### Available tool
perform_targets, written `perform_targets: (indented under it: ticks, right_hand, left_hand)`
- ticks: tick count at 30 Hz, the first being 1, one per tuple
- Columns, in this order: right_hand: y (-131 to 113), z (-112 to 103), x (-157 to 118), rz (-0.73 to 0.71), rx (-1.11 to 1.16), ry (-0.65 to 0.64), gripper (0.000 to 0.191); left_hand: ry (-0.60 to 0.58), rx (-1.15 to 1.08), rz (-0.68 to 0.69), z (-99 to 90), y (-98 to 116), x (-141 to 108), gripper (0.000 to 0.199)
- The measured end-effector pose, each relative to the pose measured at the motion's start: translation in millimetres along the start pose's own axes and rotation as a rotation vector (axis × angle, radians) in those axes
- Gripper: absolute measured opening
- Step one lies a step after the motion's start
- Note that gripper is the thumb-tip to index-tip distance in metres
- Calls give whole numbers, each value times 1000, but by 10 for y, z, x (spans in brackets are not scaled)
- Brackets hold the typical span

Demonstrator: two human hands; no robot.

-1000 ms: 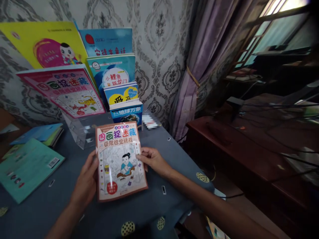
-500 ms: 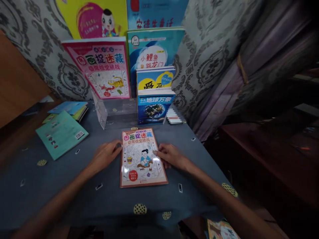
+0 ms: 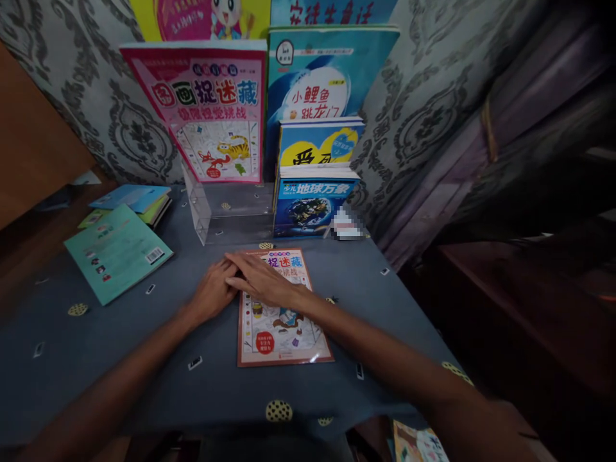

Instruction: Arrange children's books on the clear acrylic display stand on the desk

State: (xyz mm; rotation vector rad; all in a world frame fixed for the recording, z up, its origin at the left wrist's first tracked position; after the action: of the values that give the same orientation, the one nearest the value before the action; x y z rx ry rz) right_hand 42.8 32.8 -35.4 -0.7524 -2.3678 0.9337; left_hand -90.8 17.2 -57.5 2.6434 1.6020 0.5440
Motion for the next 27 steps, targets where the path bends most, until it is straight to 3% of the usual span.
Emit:
perform_targets:
  ticks: [5,10,16,20,24,27]
  right_hand:
    - [258,-87,-111,34,-9,41,66]
    - [513,-381,-449,127,-43,114,57]
    - [748,-773,-781,226,43,336,53]
    - [790,-824,-794,226,124,375,64]
    - [779,-813,-780,211,113,388,73]
    - [727,-804,-853,212,161,411,77]
  left_hand:
    - [-22,-33,40,-64,50,55,19]
    - [-27,-82,19,-76,49,59,19]
    - [-17,-2,24,-82,51,67,22]
    - [-12,116,75,-74,160,278,26]
    - [-30,-2,237,77,345,574,28]
    - [-28,-25,269,218,397,694,27]
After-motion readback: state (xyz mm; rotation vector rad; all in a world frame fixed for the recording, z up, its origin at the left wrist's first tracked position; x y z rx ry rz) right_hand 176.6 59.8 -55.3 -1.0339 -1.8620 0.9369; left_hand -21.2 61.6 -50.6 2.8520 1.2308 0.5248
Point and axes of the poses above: each hand's wrist, its own x-axis towards the middle knuckle, its own z-axis out of the palm, y = z × x, the point moved 4 cm from there along x, towards the middle knuckle, and after that the axes turned 10 degrees about x, right-handed, at the moved point
